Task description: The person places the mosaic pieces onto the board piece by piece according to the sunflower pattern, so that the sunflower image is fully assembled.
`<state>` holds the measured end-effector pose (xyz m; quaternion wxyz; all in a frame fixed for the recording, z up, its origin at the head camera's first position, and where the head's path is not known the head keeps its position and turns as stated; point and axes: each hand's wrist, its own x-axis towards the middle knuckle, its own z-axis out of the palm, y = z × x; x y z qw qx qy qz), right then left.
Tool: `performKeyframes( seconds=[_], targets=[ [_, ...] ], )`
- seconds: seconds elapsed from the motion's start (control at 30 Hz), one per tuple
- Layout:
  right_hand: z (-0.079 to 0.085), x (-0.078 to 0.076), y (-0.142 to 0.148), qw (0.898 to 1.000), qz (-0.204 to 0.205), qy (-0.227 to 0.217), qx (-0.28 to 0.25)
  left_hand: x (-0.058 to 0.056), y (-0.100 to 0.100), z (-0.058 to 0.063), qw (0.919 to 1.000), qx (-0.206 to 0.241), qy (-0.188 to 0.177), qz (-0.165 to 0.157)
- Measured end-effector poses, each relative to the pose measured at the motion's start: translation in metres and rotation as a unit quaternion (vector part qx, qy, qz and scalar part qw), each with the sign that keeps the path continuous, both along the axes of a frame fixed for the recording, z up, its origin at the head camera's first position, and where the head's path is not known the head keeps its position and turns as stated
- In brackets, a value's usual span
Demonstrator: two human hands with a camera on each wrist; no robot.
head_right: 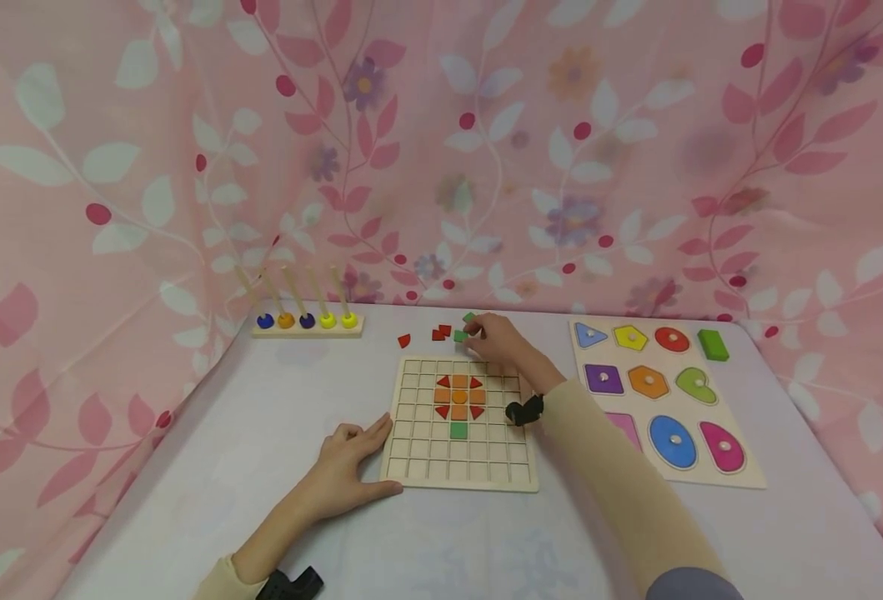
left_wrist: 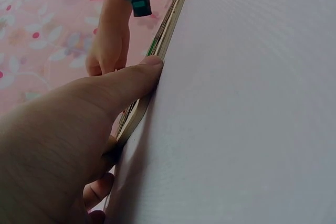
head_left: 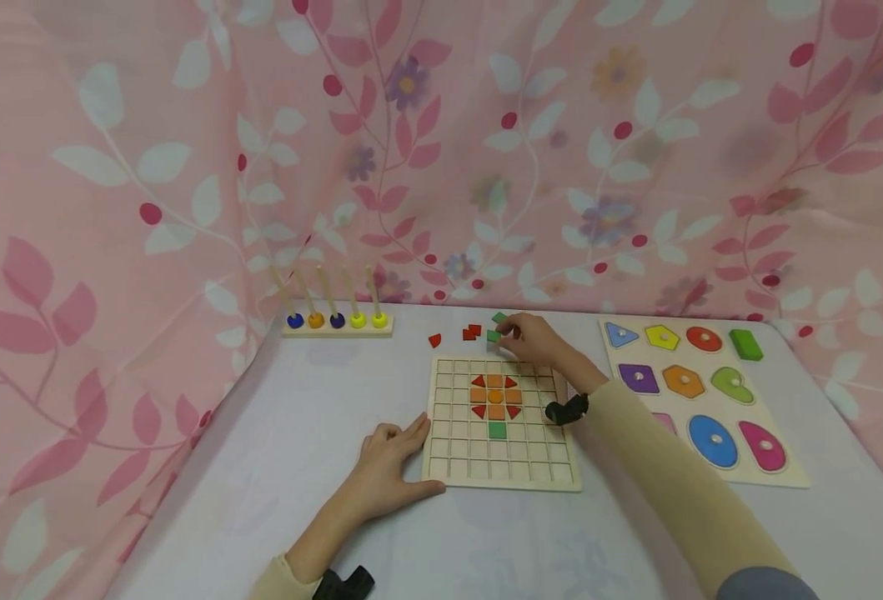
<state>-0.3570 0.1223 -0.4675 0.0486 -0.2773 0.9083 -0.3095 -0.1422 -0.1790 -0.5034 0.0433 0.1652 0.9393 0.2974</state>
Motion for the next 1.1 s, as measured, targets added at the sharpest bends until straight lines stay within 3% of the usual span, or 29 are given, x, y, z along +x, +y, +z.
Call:
performKeyframes(
  seconds=[0.1,0.37,0.53,0.8,1.1],
  targets=[
    [0.001,0.026,0.006,0.999,-0.004,-0.005,-0.035,0.001,-0.001,0.000,1.0000,0.000,-0.001,0.001],
    [-0.002,0.099,0.009,0.997,-0.021,-0.040,-0.070,0.001,-0.004,0.001,1.0000,-0.002,0.001,0.008],
    [-0.002,0.131,0.006,0.995,-0.017,-0.061,-0.082,0.000,-0.005,0.002,0.9999,0.005,0.008,0.014],
    [-0.012,0.162,0.012,0.997,0.009,-0.063,-0.045,0.001,-0.004,-0.001,0.9999,0.005,0.000,0.012],
    [-0.018,0.171,0.019,0.997,0.041,-0.052,-0.051,0.001,0.002,0.000,1.0000,0.006,-0.003,0.006]
  ],
)
